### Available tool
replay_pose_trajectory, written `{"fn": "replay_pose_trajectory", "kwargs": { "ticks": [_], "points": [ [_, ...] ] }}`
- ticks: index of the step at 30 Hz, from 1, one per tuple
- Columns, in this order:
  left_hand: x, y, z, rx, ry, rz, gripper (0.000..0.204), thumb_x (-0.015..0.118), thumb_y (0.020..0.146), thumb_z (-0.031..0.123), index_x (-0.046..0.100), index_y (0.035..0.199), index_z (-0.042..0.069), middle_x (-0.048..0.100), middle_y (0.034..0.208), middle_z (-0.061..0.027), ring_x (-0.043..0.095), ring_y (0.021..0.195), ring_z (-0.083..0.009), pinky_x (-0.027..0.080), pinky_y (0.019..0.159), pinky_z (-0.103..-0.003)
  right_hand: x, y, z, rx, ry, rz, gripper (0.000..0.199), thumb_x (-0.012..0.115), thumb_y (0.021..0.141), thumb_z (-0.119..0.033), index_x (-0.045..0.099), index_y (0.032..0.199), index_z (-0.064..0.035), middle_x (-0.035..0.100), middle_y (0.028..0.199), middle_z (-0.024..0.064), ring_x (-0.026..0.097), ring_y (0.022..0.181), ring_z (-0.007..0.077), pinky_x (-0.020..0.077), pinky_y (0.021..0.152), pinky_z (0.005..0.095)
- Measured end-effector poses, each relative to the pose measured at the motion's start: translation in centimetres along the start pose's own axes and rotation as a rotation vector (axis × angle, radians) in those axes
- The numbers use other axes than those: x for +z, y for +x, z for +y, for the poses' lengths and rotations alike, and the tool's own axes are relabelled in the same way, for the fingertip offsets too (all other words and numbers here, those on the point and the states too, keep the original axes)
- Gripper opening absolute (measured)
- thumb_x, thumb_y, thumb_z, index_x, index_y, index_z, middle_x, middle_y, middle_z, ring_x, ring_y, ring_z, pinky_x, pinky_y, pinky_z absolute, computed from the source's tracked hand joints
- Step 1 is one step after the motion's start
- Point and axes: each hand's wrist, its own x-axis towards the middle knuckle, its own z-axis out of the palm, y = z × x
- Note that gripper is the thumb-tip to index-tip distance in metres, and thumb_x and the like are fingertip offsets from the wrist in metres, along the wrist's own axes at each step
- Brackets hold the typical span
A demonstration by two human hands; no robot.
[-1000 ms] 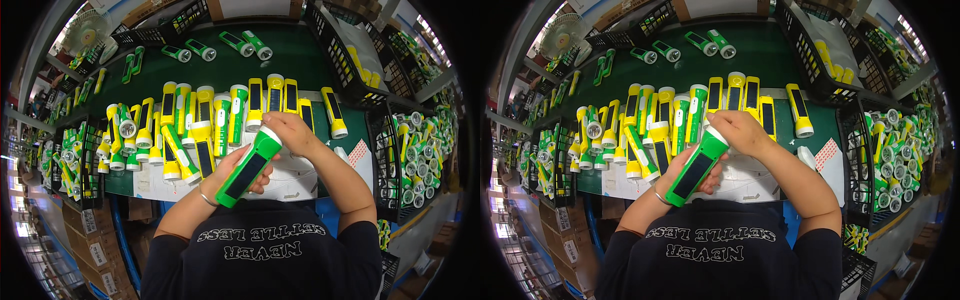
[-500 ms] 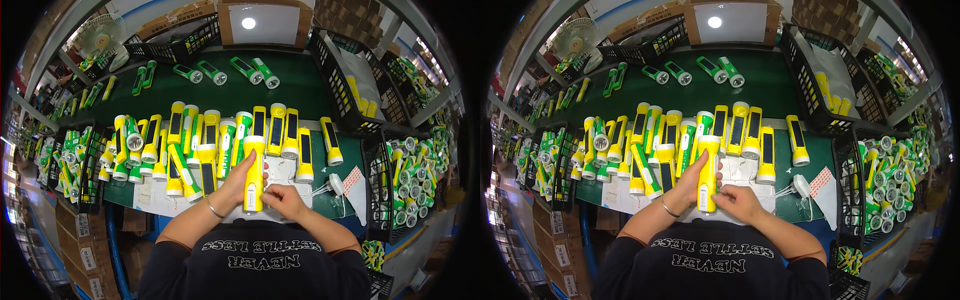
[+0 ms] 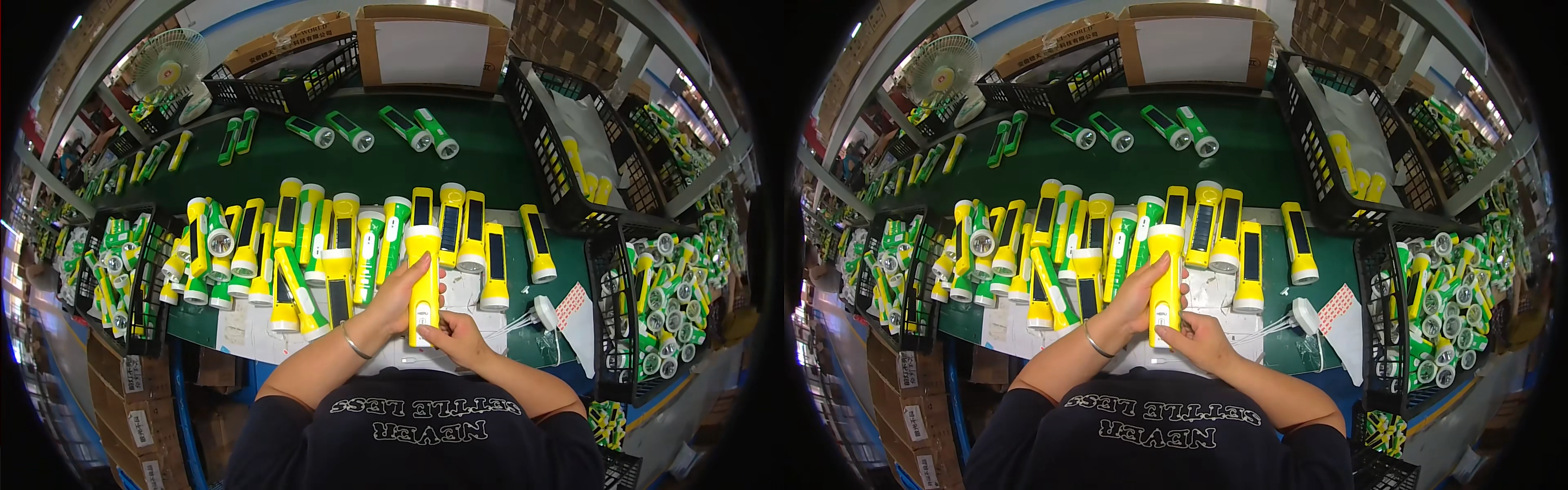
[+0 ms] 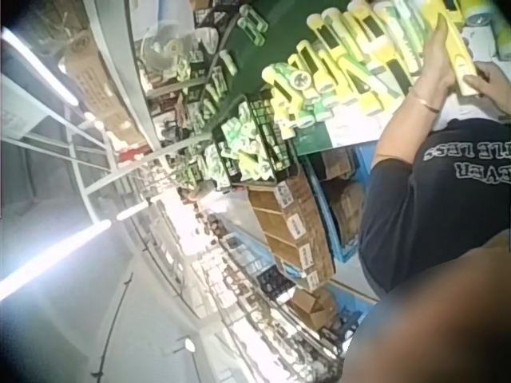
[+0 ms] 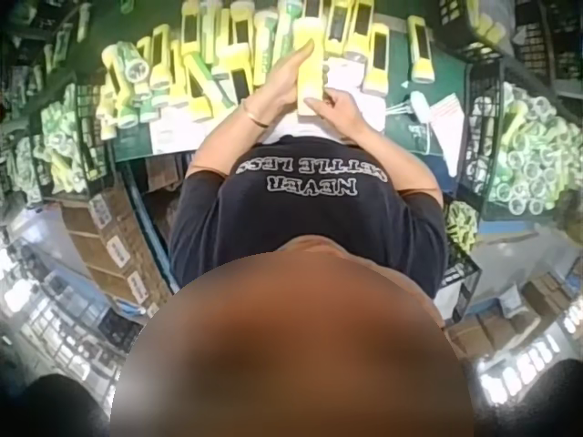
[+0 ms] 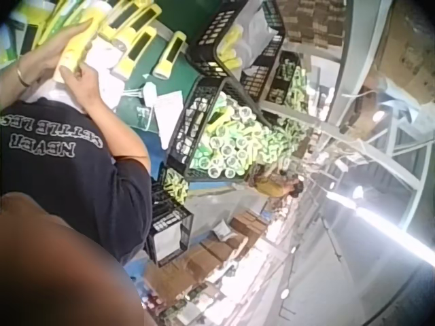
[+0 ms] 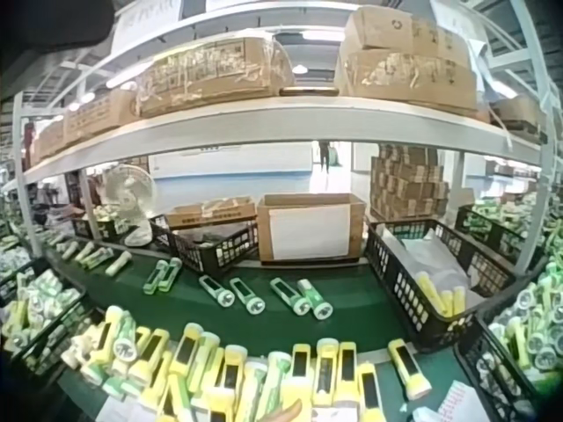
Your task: Inspecting and arranging solar-powered flashlights at an assembly line workbench.
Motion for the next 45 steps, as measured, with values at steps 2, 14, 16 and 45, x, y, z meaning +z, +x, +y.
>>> {"fn": "replay_pose_trajectory", "kwargs": {
  "ticks": [2,14,16,45],
  "points": [
    [0.1,0.3,0.1,0.017,0.016,-0.024,0.035,0.046,0.092,0.037,0.044,0.112,0.007,0.055,0.094,-0.0089,0.055,0.080,-0.0197,0.051,0.067,-0.035,-0.4,0.2,0.2,-0.011,-0.025,0.015,0.028,0.065,0.082,-0.027,0.063,0.083,0.0013,0.051,0.060,-0.0041,0.041,0.053,0.0019,0.0337,0.047,0.0211],
    [-0.9,-2.1,3.1,0.096,0.059,-0.269,0.063,0.022,0.091,0.058,0.028,0.136,0.014,0.050,0.118,-0.0078,0.051,0.105,-0.0237,0.043,0.085,-0.041,-30.3,8.8,-12.9,0.293,-1.191,1.041,0.060,0.049,0.075,-0.060,0.063,0.090,-0.0029,0.064,0.089,0.0194,0.060,0.090,0.0362,0.0468,0.075,0.0443],
    [-1.2,-2.4,3.6,0.084,0.046,-0.297,0.061,0.022,0.092,0.056,0.029,0.135,0.013,0.050,0.119,-0.0079,0.051,0.104,-0.0232,0.043,0.084,-0.040,-33.2,10.2,-11.7,0.309,-1.283,0.952,0.061,0.046,0.079,-0.059,0.064,0.082,-0.0012,0.064,0.090,0.0171,0.061,0.083,0.0347,0.0474,0.070,0.0430],
    [1.3,-1.5,3.7,-0.284,-0.149,-0.589,0.066,0.038,0.090,0.050,0.030,0.134,0.001,0.048,0.121,-0.0193,0.053,0.105,-0.0309,0.044,0.090,-0.042,-10.4,10.0,-12.0,0.010,-0.033,-0.599,0.047,0.061,0.080,-0.030,0.054,0.119,-0.0059,0.054,0.086,-0.0044,0.040,0.061,0.0007,0.0270,0.049,0.0152]
  ]
}}
